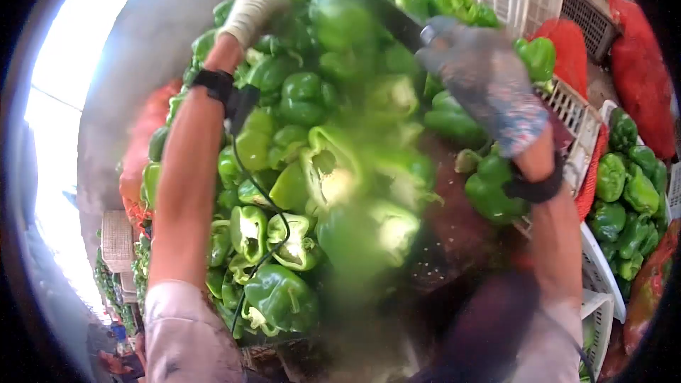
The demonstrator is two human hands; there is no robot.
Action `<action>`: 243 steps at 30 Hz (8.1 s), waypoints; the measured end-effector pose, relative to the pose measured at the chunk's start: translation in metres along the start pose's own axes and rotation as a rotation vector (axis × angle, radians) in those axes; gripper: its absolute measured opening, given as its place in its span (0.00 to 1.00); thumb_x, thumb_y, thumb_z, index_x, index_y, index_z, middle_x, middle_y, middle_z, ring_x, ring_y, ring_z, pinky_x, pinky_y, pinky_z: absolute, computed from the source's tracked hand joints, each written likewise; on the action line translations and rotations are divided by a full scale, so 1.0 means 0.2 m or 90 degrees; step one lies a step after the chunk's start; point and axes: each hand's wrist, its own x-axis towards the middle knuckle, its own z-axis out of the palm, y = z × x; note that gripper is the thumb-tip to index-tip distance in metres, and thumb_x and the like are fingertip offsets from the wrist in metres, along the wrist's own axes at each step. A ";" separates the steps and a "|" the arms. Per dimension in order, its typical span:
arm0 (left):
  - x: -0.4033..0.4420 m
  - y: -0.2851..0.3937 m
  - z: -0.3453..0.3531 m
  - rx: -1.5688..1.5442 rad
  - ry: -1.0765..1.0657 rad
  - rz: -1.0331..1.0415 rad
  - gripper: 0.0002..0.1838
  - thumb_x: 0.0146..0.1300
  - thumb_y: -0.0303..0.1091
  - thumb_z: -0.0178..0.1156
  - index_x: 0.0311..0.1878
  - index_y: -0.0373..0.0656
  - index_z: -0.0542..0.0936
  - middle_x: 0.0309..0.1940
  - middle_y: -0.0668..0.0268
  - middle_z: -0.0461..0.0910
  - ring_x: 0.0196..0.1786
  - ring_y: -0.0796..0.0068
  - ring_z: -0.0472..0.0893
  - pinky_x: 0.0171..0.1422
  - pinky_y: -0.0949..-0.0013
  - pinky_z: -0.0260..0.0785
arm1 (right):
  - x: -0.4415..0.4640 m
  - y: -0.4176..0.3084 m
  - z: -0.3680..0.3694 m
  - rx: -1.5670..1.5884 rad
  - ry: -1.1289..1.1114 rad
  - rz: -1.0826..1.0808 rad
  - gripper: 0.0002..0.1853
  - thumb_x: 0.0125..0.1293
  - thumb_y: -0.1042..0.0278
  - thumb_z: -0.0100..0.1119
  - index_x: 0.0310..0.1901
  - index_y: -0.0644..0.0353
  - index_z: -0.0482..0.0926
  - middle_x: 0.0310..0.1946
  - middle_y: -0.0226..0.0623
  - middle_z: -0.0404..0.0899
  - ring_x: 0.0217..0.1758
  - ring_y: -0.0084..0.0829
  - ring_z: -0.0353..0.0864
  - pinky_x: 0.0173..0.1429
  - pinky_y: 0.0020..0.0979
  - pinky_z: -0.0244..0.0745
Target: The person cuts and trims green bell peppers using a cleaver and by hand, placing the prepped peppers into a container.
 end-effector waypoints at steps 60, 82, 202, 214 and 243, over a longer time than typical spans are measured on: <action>-3.04 0.28 0.26 -0.308 0.396 -0.356 0.21 0.76 0.36 0.51 0.66 0.35 0.73 0.56 0.55 0.79 0.54 0.71 0.76 0.62 0.68 0.69 | -1.18 -1.49 -0.74 0.339 -0.152 0.025 0.32 0.63 0.75 0.66 0.70 0.46 0.73 0.26 0.28 0.77 0.28 0.19 0.72 0.36 0.26 0.74; -2.36 0.21 -0.23 -0.554 0.442 -0.070 0.29 0.62 0.34 0.68 0.64 0.34 0.71 0.56 0.52 0.75 0.57 0.60 0.77 0.61 0.60 0.73 | -1.11 -1.47 -0.68 0.346 0.021 -0.031 0.26 0.60 0.75 0.69 0.62 0.58 0.79 0.40 0.39 0.86 0.39 0.24 0.83 0.43 0.28 0.79; -1.31 0.28 -0.20 -0.426 0.001 0.040 0.13 0.63 0.34 0.65 0.51 0.47 0.84 0.43 0.67 0.84 0.45 0.74 0.83 0.49 0.65 0.81 | -1.07 -0.98 -0.79 0.782 -0.051 0.606 0.29 0.71 0.75 0.56 0.73 0.58 0.67 0.36 0.24 0.77 0.22 0.13 0.67 0.23 0.19 0.66; -2.28 0.33 -0.47 0.200 0.348 -0.026 0.29 0.62 0.38 0.67 0.66 0.44 0.72 0.62 0.53 0.72 0.62 0.60 0.75 0.66 0.57 0.73 | -1.25 -1.08 -0.86 0.800 -0.057 0.501 0.27 0.72 0.71 0.58 0.72 0.61 0.68 0.22 0.17 0.69 0.18 0.10 0.62 0.20 0.16 0.61; -2.59 0.13 0.34 0.472 0.192 -0.121 0.45 0.45 0.56 0.74 0.69 0.55 0.72 0.76 0.53 0.59 0.77 0.38 0.52 0.73 0.23 0.38 | -0.80 -1.07 -0.27 0.920 -0.094 0.555 0.31 0.68 0.74 0.55 0.73 0.57 0.66 0.26 0.26 0.73 0.17 0.18 0.69 0.21 0.21 0.67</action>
